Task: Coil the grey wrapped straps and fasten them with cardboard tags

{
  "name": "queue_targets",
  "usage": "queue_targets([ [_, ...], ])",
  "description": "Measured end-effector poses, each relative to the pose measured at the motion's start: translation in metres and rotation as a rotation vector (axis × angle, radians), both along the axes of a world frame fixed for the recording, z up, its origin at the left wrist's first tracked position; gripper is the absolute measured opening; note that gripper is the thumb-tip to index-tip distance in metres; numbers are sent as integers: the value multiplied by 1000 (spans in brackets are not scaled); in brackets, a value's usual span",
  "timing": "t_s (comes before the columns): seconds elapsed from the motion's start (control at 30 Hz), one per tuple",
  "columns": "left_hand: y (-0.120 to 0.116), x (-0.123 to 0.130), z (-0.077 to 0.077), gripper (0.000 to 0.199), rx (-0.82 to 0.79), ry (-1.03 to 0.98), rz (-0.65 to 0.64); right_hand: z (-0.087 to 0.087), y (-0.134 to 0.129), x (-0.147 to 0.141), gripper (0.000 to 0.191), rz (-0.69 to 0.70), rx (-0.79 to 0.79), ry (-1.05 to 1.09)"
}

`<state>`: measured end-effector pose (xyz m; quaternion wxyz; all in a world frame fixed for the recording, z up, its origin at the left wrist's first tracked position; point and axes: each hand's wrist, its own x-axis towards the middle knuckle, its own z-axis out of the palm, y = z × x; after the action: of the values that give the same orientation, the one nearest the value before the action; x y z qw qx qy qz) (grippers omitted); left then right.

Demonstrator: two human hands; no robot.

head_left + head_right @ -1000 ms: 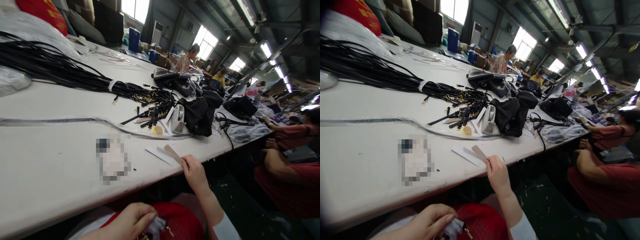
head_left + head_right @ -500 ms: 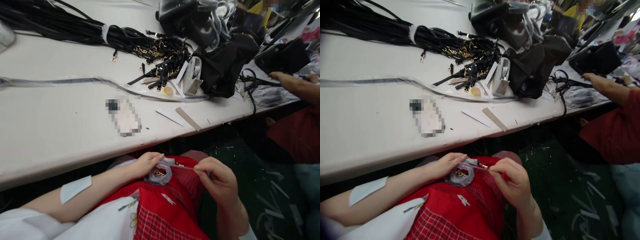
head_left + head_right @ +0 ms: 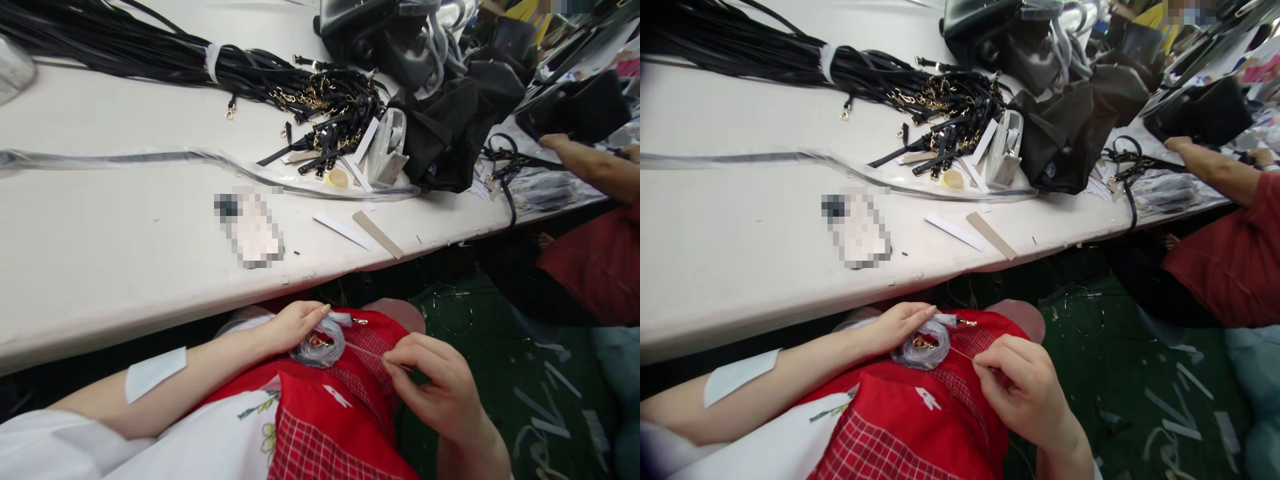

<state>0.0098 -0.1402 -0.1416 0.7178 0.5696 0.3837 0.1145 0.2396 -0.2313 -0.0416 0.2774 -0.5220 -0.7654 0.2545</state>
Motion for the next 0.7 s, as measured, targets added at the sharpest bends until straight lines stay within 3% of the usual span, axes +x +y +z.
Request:
queue_targets([
  [0.23, 0, 1, -4, 51, 63, 55, 1, -4, -2, -23, 13, 95, -40, -123],
  [0.5, -1, -1, -3, 55, 89, 86, -7, 6, -6, -15, 12, 78, -92, -103],
  [0.7, -5, 2, -11, 52, -23, -9, 13, -22, -3, -42, 14, 54, 4, -216],
])
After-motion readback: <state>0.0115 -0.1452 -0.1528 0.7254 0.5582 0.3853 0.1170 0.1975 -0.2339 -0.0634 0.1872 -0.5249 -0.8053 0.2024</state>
